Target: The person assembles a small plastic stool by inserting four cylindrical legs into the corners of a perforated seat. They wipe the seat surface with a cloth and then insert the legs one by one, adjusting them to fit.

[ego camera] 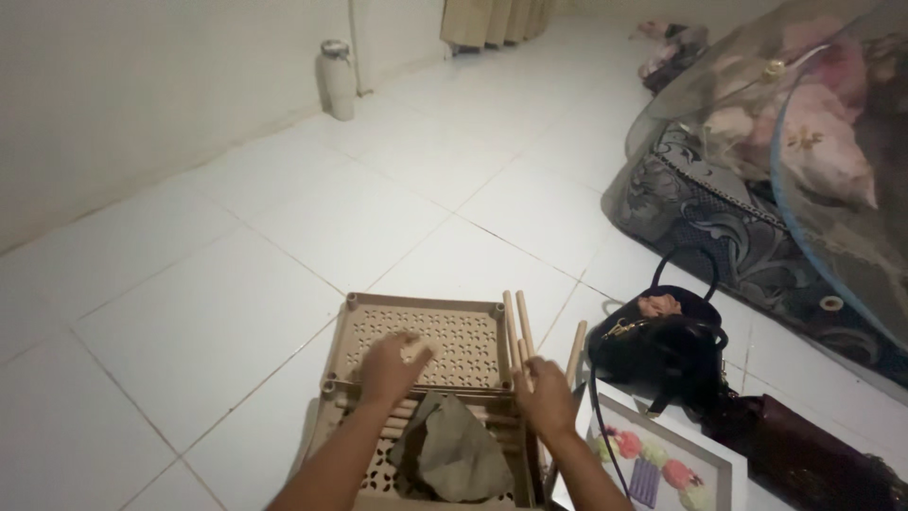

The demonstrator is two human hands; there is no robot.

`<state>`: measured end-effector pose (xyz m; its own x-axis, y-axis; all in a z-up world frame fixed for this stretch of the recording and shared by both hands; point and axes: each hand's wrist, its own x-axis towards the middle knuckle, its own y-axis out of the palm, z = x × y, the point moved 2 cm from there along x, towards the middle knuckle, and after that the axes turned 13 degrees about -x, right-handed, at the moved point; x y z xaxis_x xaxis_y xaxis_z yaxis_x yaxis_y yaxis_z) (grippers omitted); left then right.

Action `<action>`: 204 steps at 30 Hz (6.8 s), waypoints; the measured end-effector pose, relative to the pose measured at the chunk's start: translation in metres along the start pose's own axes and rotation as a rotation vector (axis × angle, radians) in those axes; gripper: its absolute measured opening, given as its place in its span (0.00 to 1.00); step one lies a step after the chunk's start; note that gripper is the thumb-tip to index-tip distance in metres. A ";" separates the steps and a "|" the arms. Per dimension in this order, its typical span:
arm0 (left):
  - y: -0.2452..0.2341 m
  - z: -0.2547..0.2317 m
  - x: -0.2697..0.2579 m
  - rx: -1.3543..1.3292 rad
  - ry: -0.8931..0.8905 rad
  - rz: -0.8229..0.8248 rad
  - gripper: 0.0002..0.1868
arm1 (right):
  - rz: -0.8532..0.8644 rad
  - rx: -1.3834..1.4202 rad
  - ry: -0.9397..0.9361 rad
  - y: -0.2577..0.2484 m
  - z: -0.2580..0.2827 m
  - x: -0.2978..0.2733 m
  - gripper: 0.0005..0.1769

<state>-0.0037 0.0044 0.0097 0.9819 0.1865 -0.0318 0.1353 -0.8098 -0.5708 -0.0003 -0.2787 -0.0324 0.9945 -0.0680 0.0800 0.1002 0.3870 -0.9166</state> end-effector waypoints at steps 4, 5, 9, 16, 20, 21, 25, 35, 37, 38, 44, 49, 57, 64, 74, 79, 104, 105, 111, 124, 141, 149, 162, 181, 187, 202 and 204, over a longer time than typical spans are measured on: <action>-0.007 -0.013 -0.067 -0.017 -0.110 0.288 0.32 | 0.511 -0.049 0.053 -0.013 0.041 -0.048 0.29; -0.005 -0.018 -0.078 0.004 -0.117 0.330 0.32 | 0.492 -0.059 0.000 -0.011 0.042 -0.057 0.28; -0.001 -0.023 -0.114 0.024 -0.004 0.364 0.30 | 0.377 0.092 -0.088 0.026 0.035 -0.077 0.25; 0.031 -0.059 -0.150 -0.157 -0.080 0.363 0.36 | 0.439 1.134 0.468 0.014 0.039 -0.072 0.30; 0.042 -0.080 -0.146 0.064 0.261 0.314 0.41 | 0.413 1.276 0.530 -0.038 0.076 -0.071 0.36; 0.042 -0.082 -0.136 0.042 0.321 0.279 0.42 | 0.483 1.299 0.531 -0.048 0.084 -0.065 0.36; 0.042 -0.074 -0.101 -0.068 0.276 0.385 0.42 | 0.598 1.489 0.373 -0.053 0.106 -0.033 0.34; 0.014 -0.057 0.014 0.039 0.127 0.535 0.29 | -0.019 0.770 0.016 -0.001 0.119 0.047 0.27; 0.009 -0.037 0.032 0.143 -0.128 0.481 0.28 | 0.080 0.787 -0.017 0.011 0.126 0.047 0.26; 0.005 -0.023 0.036 0.212 -0.236 0.403 0.29 | 0.245 0.393 -0.137 0.021 0.130 0.041 0.27; -0.023 0.062 0.046 0.451 -0.606 0.111 0.55 | 0.680 -0.301 -0.195 0.058 0.119 0.028 0.29; -0.019 0.098 0.074 0.271 -0.530 0.192 0.75 | 0.683 -0.519 -0.180 0.053 0.122 0.037 0.33; -0.004 0.108 0.077 0.305 -0.356 0.364 0.89 | 0.661 -0.689 -0.074 0.062 0.107 0.057 0.45; -0.012 0.081 0.065 0.258 -0.383 0.371 0.92 | 0.608 -0.599 -0.065 0.084 0.090 0.068 0.50; -0.004 0.087 0.071 0.214 -0.475 0.344 0.88 | 0.521 -0.649 -0.465 0.121 0.188 0.063 0.38; -0.001 0.099 0.076 0.190 -0.432 0.301 0.89 | 0.592 -0.542 -0.604 0.158 0.199 0.079 0.49; -0.011 0.068 0.062 0.280 -0.469 0.322 0.88 | 0.611 -0.506 -0.442 0.118 0.121 0.082 0.43; -0.010 0.068 0.063 0.271 -0.466 0.309 0.88 | 0.617 -0.526 -0.424 0.110 0.111 0.082 0.44; -0.005 0.070 0.065 0.291 -0.478 0.326 0.88 | 0.623 -0.631 -0.318 0.072 0.046 0.089 0.45; -0.007 0.064 0.061 0.210 -0.441 0.288 0.91 | 0.536 -0.584 -0.291 0.091 0.023 0.096 0.43; -0.009 0.066 0.068 0.217 -0.474 0.325 0.90 | 0.610 -0.421 -0.563 0.166 0.181 0.092 0.47; -0.002 0.074 0.070 0.258 -0.489 0.321 0.89 | 0.564 -0.372 -0.618 0.177 0.175 0.095 0.48; -0.004 0.068 0.065 0.314 -0.451 0.362 0.89 | 0.558 -0.450 -0.463 0.121 0.156 0.084 0.49; 0.004 0.071 0.070 0.263 -0.479 0.330 0.92 | 0.521 -0.567 -0.282 0.079 0.024 0.106 0.51; 0.003 0.071 0.071 0.249 -0.477 0.327 0.92 | 0.499 -0.571 -0.286 0.080 0.024 0.109 0.51; 0.001 0.061 0.069 0.269 -0.520 0.342 0.92 | 0.535 -0.555 -0.496 0.099 0.126 0.086 0.53; 0.002 0.063 0.069 0.274 -0.519 0.347 0.92 | 0.534 -0.517 -0.509 0.109 0.138 0.086 0.52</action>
<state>0.0557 0.0501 -0.0453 0.7623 0.2393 -0.6014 -0.2820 -0.7136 -0.6412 0.1008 -0.1152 -0.0716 0.8106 0.4652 -0.3558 -0.2833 -0.2203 -0.9334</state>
